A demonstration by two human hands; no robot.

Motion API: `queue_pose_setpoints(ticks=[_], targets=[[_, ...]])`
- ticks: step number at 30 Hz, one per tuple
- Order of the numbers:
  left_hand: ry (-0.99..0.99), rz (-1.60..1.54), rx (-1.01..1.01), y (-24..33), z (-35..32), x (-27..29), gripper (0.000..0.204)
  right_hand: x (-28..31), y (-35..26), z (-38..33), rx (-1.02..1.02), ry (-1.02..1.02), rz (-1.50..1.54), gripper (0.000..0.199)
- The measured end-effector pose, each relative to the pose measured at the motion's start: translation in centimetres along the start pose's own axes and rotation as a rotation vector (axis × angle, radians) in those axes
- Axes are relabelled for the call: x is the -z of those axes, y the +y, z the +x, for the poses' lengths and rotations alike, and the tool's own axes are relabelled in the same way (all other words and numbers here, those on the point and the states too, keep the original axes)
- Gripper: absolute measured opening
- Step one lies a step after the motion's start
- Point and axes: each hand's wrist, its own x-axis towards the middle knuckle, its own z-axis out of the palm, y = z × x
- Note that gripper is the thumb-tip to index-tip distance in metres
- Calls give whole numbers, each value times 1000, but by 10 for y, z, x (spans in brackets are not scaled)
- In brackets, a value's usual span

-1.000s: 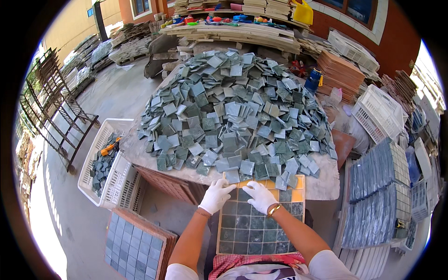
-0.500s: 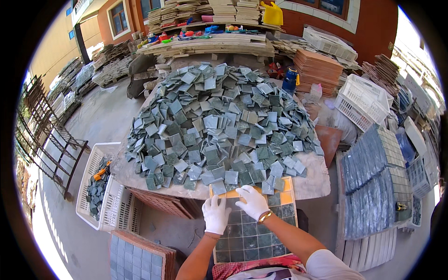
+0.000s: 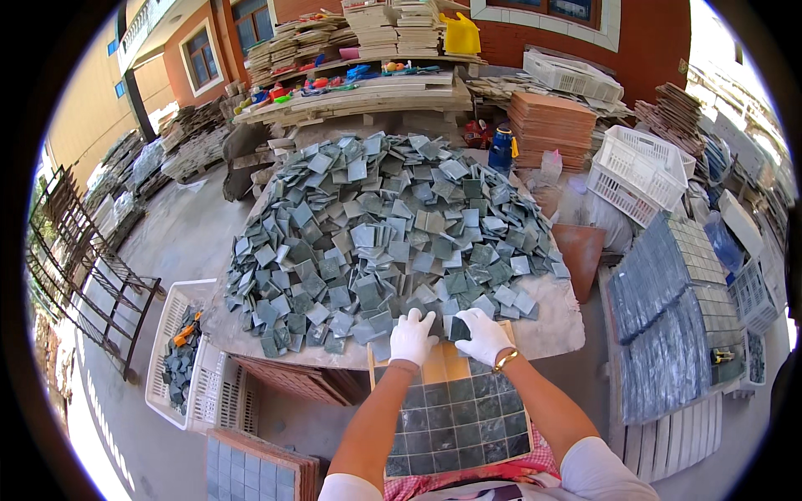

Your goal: The person places small square tiles one by one onto a gridded board, filling the grid from a large pile on a table. The person wears white gloves and handles the tiles by hand, arranging them in rows and columns until the board is fully covered.

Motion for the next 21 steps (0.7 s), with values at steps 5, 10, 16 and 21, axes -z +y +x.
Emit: queue_pose_setpoints(ticks=[5,10,16,21], targets=[[-121,-5,-40,1,23,0,52,-21,-23,-47,50,-274,-195,47],[118,-52,-196,18,-4,25,53,-31,-13,-45,53,-140,-311,34],[-112,-138,-140,5,-70,8,54,-29,-5,-48,140,-210,-199,40],[-50,-145,-82,10,-81,4,54,-41,10,-60,207,-125,-125,39]])
